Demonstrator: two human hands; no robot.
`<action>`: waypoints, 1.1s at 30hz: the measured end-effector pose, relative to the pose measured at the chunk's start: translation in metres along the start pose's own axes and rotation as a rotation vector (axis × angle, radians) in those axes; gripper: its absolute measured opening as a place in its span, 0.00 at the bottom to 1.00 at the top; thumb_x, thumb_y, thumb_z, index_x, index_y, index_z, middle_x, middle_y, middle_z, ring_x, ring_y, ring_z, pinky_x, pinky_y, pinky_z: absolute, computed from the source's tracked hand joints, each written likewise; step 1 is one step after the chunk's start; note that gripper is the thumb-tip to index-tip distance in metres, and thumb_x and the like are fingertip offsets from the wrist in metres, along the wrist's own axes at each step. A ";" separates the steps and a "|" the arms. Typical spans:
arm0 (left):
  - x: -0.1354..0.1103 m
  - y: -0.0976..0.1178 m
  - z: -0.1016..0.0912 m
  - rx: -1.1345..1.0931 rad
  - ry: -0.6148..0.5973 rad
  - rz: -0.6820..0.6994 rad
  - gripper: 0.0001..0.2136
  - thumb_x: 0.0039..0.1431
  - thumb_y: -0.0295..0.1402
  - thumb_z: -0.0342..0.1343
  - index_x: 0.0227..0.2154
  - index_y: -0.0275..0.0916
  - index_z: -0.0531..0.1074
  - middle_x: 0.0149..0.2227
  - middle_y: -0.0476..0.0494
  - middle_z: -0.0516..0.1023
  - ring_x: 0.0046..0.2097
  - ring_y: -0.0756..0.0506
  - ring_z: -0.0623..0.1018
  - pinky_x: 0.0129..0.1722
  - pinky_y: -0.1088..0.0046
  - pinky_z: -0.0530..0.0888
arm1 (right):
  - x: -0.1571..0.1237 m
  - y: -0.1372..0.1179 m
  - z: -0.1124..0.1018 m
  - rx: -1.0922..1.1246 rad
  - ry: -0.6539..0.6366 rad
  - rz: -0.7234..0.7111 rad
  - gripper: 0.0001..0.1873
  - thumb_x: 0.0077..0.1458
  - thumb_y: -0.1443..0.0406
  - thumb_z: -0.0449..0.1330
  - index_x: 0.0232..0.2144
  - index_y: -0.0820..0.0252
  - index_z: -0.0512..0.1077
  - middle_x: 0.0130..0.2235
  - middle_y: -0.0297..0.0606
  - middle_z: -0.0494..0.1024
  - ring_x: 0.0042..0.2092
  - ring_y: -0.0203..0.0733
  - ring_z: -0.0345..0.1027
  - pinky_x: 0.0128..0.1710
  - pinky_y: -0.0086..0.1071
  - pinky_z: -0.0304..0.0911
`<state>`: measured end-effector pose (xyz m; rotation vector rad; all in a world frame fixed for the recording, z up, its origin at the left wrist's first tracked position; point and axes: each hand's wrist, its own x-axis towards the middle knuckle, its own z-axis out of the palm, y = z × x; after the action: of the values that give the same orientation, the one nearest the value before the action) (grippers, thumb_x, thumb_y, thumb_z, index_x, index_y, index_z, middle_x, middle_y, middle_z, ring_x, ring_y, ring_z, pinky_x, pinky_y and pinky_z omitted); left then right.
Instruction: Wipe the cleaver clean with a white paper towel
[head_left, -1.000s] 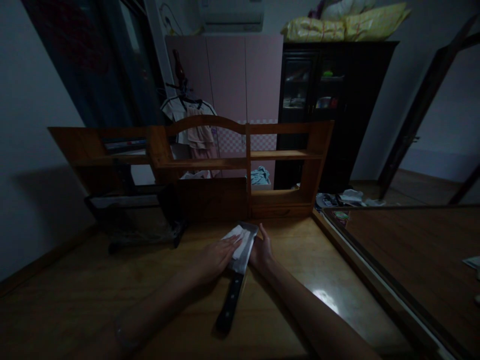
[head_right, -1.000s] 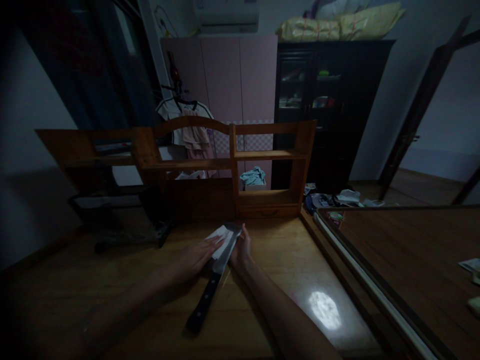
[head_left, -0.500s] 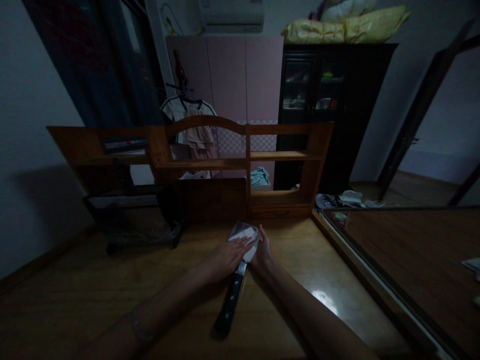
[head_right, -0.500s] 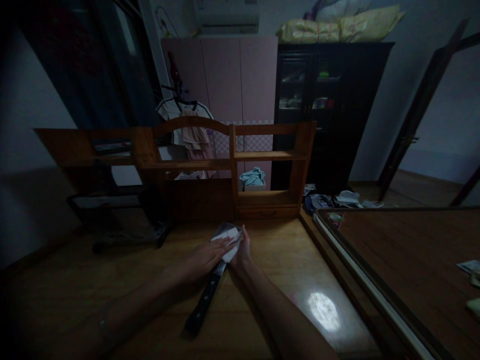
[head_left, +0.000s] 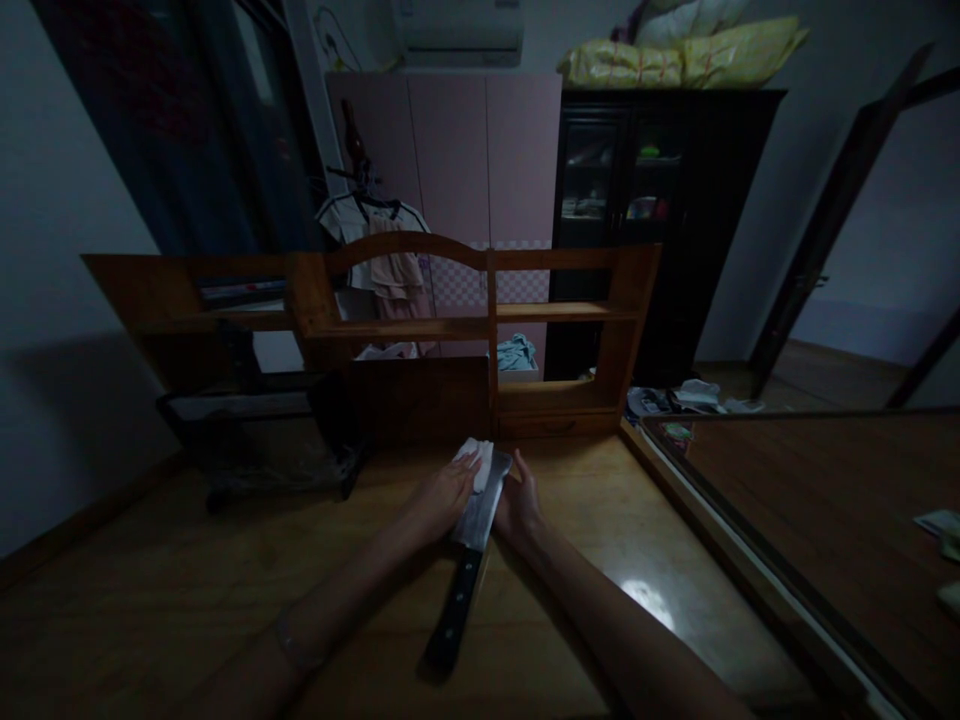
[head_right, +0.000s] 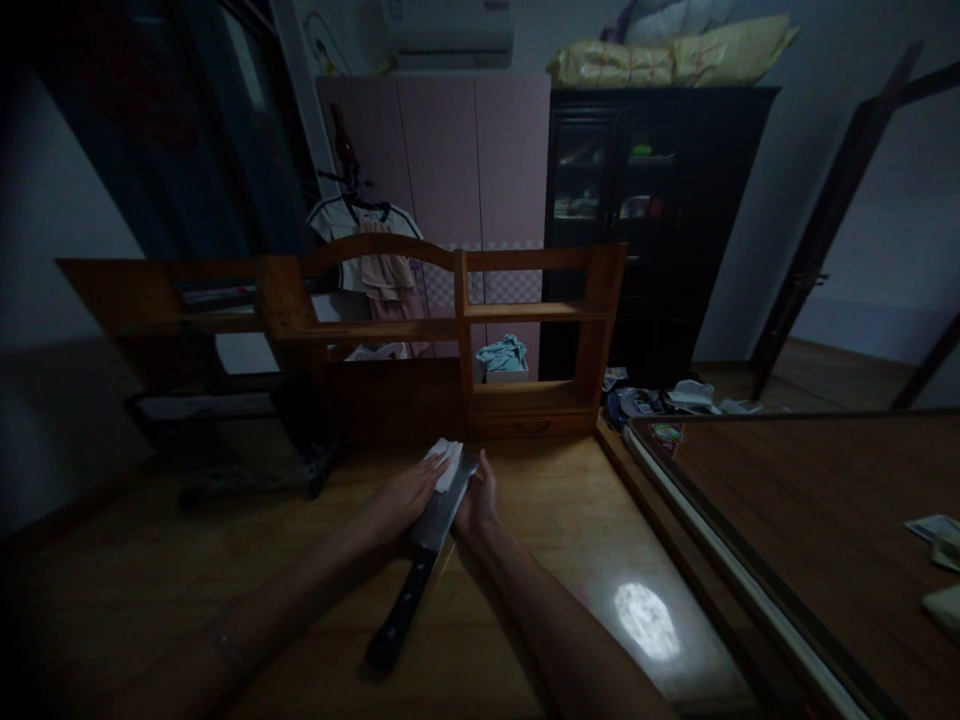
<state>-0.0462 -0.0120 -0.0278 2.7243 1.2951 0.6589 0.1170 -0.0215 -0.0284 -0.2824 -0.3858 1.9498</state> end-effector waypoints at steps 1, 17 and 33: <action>0.004 0.002 0.001 -0.002 0.000 0.009 0.23 0.72 0.34 0.34 0.64 0.37 0.60 0.67 0.41 0.57 0.68 0.44 0.57 0.68 0.60 0.56 | 0.000 0.000 0.000 0.004 0.002 0.002 0.23 0.60 0.50 0.53 0.42 0.64 0.74 0.36 0.46 0.82 0.45 0.54 0.76 0.48 0.49 0.69; 0.017 0.037 -0.002 -0.006 -0.080 0.085 0.23 0.72 0.36 0.34 0.63 0.37 0.63 0.66 0.42 0.62 0.67 0.45 0.61 0.67 0.61 0.58 | 0.005 0.000 -0.002 0.014 0.046 -0.064 0.17 0.58 0.52 0.58 0.33 0.59 0.74 0.33 0.40 0.81 0.42 0.49 0.76 0.46 0.43 0.71; 0.038 0.017 0.000 0.053 -0.030 0.102 0.23 0.72 0.35 0.33 0.66 0.37 0.56 0.68 0.42 0.56 0.68 0.45 0.58 0.68 0.63 0.56 | 0.000 0.000 0.002 0.075 0.001 -0.030 0.22 0.61 0.51 0.54 0.43 0.62 0.75 0.43 0.45 0.81 0.49 0.50 0.74 0.49 0.45 0.70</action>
<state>-0.0124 0.0060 -0.0106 2.8469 1.1908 0.5970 0.1166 -0.0216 -0.0266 -0.2278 -0.3134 1.9304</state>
